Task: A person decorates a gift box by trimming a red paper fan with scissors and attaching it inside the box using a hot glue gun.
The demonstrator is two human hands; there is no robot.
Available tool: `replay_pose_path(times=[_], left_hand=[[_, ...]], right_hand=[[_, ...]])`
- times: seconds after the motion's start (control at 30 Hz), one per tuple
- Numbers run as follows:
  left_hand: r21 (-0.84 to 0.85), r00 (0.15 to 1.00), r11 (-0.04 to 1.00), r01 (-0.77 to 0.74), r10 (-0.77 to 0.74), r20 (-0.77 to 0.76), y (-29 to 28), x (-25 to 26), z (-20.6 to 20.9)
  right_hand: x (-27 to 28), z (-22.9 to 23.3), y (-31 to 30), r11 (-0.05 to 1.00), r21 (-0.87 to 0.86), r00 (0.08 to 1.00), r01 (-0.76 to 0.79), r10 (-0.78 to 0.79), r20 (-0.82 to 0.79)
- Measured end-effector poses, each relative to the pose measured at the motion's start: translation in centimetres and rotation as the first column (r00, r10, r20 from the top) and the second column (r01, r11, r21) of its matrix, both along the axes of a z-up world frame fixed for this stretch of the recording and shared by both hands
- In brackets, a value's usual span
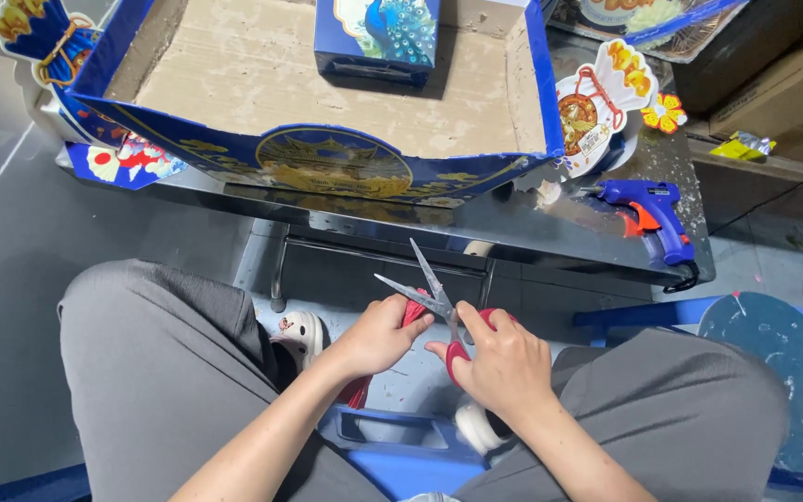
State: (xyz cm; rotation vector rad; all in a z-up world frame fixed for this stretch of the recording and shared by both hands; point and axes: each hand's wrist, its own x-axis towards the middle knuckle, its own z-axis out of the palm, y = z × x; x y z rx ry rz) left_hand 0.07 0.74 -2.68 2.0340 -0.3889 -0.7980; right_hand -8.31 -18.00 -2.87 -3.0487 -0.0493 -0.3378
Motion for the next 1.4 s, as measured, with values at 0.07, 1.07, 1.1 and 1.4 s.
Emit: replay_pose_path(times=[0.07,1.07,1.1,1.4], left_hand=[[-0.018,1.000,1.000,0.013,-0.013,0.008,0.1,-0.2,0.4],[0.015,0.999,0.999,-0.031,0.031,-0.013,-0.6,-0.3,2.0],[0.028,0.999,0.999,-0.030,0.031,-0.008,-0.7,-0.2,1.4],[0.020,0.999,0.999,-0.042,0.043,-0.007,0.0,0.0,1.1]], right_hand=[[-0.1,0.3,0.1,1.000,0.013,1.000,0.004,-0.004,-0.027],[-0.2,3.2,0.8,0.999,0.016,0.978,-0.050,0.052,-0.204],[-0.2,2.8,0.7,0.998,-0.001,0.978,-0.056,0.055,-0.200],[-0.2,2.5,0.2,0.997,-0.023,0.972,-0.071,0.064,-0.226]])
